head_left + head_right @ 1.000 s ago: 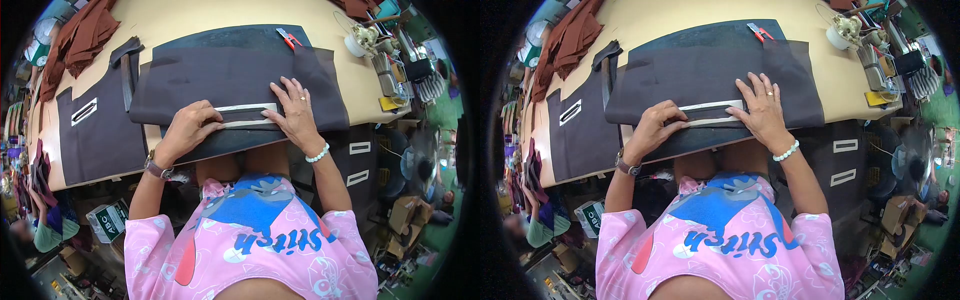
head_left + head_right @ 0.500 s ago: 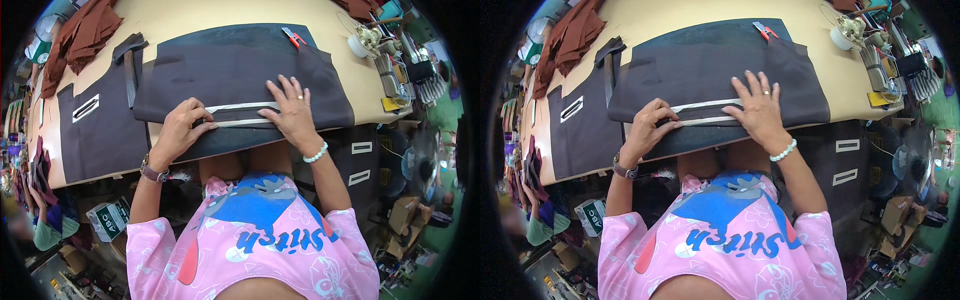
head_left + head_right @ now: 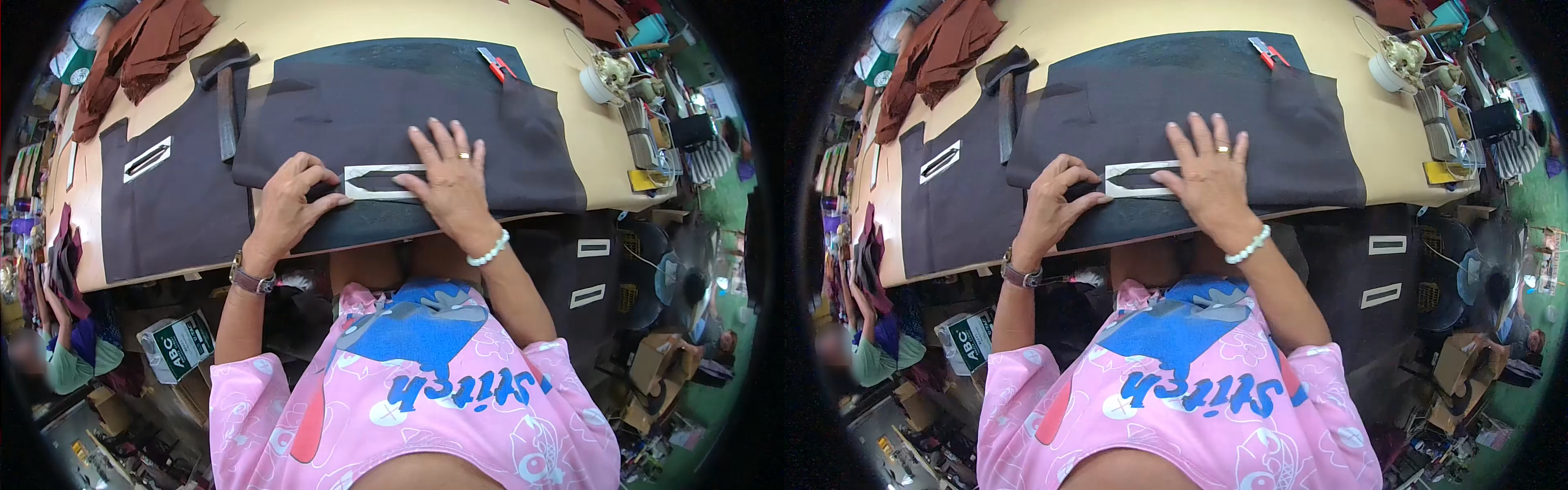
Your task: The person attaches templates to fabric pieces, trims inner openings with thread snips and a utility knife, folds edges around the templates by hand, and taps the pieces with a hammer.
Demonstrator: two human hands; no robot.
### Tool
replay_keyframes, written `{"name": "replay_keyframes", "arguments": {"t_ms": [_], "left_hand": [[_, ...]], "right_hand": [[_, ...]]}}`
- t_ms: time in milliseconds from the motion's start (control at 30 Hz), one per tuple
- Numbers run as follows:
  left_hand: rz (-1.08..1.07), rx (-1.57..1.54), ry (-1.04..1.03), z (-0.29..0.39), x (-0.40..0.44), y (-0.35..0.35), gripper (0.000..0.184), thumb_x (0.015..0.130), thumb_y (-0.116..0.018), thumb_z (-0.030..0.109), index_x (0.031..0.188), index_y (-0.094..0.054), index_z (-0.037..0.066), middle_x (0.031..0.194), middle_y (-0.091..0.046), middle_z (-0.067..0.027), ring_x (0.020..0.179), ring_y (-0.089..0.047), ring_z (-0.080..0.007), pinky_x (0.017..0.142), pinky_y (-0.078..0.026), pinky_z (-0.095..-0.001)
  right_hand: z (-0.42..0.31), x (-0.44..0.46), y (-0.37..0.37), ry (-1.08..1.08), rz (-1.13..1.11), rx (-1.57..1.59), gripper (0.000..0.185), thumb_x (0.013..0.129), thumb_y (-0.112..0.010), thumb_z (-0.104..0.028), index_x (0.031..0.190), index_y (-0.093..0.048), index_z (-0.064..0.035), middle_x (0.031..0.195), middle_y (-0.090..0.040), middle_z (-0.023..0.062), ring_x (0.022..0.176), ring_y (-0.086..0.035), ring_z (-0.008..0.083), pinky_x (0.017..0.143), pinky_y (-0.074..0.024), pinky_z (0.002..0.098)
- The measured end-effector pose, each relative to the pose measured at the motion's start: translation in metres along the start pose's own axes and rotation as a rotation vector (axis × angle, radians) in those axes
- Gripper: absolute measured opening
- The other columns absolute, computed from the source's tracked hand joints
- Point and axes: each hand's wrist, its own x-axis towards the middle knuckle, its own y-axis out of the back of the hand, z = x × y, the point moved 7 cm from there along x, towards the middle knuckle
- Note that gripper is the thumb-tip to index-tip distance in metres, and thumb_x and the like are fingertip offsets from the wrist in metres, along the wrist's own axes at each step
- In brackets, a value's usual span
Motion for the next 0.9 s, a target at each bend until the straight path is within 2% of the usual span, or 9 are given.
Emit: {"name": "replay_keyframes", "arguments": {"t_ms": [367,500,533,633,667,767,800,833,900], "left_hand": [[0.0,-0.014,-0.038,-0.001,-0.001,0.003,0.025,0.068,-0.076,0.016,0.084,-0.064,0.001,0.083,-0.055,-0.0081,0.081,-0.056,-0.0243,0.071,-0.045,-0.033],[-0.248,-0.062,0.031,-0.007,0.014,0.003,0.028,0.067,-0.077,0.021,0.084,-0.065,0.001,0.083,-0.055,-0.0083,0.078,-0.057,-0.0238,0.067,-0.045,-0.0319],[-0.332,-0.06,0.081,-0.015,0.023,0.002,0.03,0.067,-0.078,0.024,0.084,-0.066,0.001,0.085,-0.057,-0.0085,0.076,-0.057,-0.0233,0.065,-0.044,-0.0314],[-0.066,0.177,-0.013,-0.026,0.063,0.015,0.04,0.076,-0.071,0.031,0.101,-0.063,0.001,0.096,-0.059,-0.0136,0.09,-0.058,-0.0293,0.077,-0.045,-0.0377],[-0.013,0.182,0.0,-0.031,0.077,0.015,0.048,0.08,-0.067,0.034,0.114,-0.057,0.002,0.112,-0.057,-0.0168,0.107,-0.054,-0.033,0.09,-0.043,-0.038],[0.262,0.281,-0.129,-0.055,0.116,0.001,0.053,0.081,-0.066,0.034,0.122,-0.052,0.003,0.128,-0.05,-0.0169,0.12,-0.046,-0.0348,0.098,-0.039,-0.0354],[0.173,0.304,-0.072,-0.069,0.124,-0.012,0.056,0.083,-0.064,0.033,0.129,-0.048,0.006,0.137,-0.043,-0.0166,0.126,-0.039,-0.0358,0.104,-0.033,-0.0412],[0.107,0.362,-0.016,-0.07,0.127,-0.021,0.045,0.085,-0.062,0.03,0.124,-0.054,0.008,0.134,-0.048,-0.014,0.126,-0.041,-0.0323,0.104,-0.029,-0.0494],[0.087,0.207,-0.044,-0.067,0.125,-0.023,0.031,0.086,-0.06,0.025,0.114,-0.062,0.01,0.126,-0.055,-0.0093,0.125,-0.045,-0.0273,0.104,-0.026,-0.0537]], "right_hand": [[-0.05,0.011,-0.017,0.175,-0.038,0.187,0.055,0.082,-0.061,-0.038,0.129,-0.047,-0.0122,0.135,-0.042,0.0129,0.127,-0.032,0.0361,0.098,-0.0242,0.0635],[-0.035,0.02,-0.001,0.228,-0.184,0.364,0.075,0.07,-0.072,-0.042,0.13,-0.044,-0.0044,0.135,-0.04,0.0176,0.128,-0.033,0.0366,0.104,-0.0244,0.0539],[-0.024,0.029,0.002,0.242,-0.171,0.456,0.083,0.067,-0.075,-0.043,0.13,-0.042,-0.0002,0.132,-0.043,0.0202,0.125,-0.038,0.0355,0.105,-0.0282,0.045],[0.009,0.069,0.022,0.103,-0.052,0.601,0.059,0.076,-0.069,-0.032,0.12,-0.05,0.003,0.12,-0.053,0.0199,0.11,-0.052,0.0357,0.095,-0.0411,0.0399],[0.016,0.083,0.025,0.114,0.022,0.546,0.049,0.079,-0.066,-0.026,0.115,-0.054,0.0034,0.117,-0.055,0.0192,0.107,-0.054,0.0355,0.092,-0.0427,0.0388],[0.035,0.116,0.002,0.083,0.012,0.456,0.051,0.078,-0.066,-0.029,0.117,-0.054,0.002,0.12,-0.053,0.0189,0.111,-0.051,0.0348,0.095,-0.0402,0.0405],[0.036,0.12,-0.007,0.112,0.062,0.399,0.051,0.078,-0.067,-0.03,0.117,-0.055,0.001,0.122,-0.053,0.0186,0.114,-0.048,0.0345,0.097,-0.0381,0.0425],[0.034,0.123,-0.017,0.14,0.11,0.342,0.052,0.078,-0.067,-0.032,0.117,-0.055,0.0,0.123,-0.052,0.0182,0.117,-0.046,0.0343,0.098,-0.036,0.0444],[0.029,0.129,-0.026,0.163,0.132,0.259,0.052,0.077,-0.067,-0.034,0.116,-0.056,-0.0022,0.125,-0.05,0.0175,0.122,-0.042,0.0339,0.1,-0.0318,0.0482]]}}
